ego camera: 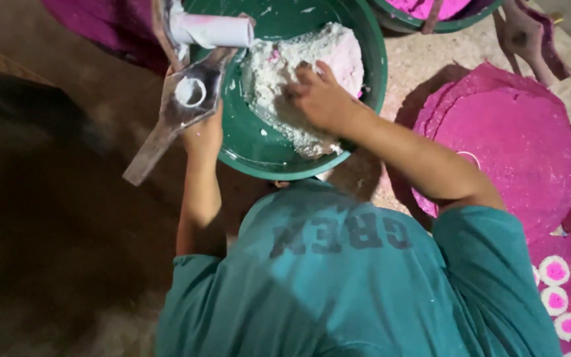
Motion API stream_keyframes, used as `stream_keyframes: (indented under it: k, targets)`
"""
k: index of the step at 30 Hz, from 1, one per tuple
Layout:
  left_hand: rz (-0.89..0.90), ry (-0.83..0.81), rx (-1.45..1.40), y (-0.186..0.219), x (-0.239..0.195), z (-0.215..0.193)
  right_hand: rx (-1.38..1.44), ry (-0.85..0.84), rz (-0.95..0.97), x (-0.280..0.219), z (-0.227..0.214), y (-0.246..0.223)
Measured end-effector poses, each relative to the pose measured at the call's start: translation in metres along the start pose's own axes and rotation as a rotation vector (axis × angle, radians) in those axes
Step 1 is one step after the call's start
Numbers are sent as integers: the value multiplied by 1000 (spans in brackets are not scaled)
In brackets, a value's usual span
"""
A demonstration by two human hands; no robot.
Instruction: The person uses a wooden mold and a rolling pin to press pink and white powdery material into circular shapes on a pink glittery surface. They repeatedly scoop material from green bowls, fill the mold, roll it flat, and release the formed circles onto the surface.
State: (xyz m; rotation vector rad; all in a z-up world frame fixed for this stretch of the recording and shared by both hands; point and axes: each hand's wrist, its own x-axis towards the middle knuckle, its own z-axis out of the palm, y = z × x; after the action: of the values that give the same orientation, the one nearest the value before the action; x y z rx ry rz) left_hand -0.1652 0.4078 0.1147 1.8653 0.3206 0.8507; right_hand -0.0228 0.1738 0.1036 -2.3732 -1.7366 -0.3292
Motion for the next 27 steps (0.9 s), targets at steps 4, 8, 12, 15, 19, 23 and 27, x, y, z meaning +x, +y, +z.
stream_keyframes:
  k: [4, 8, 12, 15, 19, 23, 27]
  targets:
    - [74, 3, 87, -6, -3, 3, 79, -212, 283, -14, 14, 50]
    - [35, -14, 103, -18, -12, -2, 26, -442, 387, -11, -12, 48]
    - [30, 3, 101, -35, -16, 2, -56, -588, 317, 1, -106, 51]
    - [56, -40, 99, -46, -19, 1, 150, -877, 389, -12, -167, 61]
    - [59, -19, 81, -50, -18, 2, 526, -959, 470, -17, -183, 40]
    - [44, -50, 87, -45, -18, 0, 251, -1240, 455, -2, -196, 10]
    - [36, -70, 90, -44, -21, 0, 139, -1335, 384, -2, -193, -4]
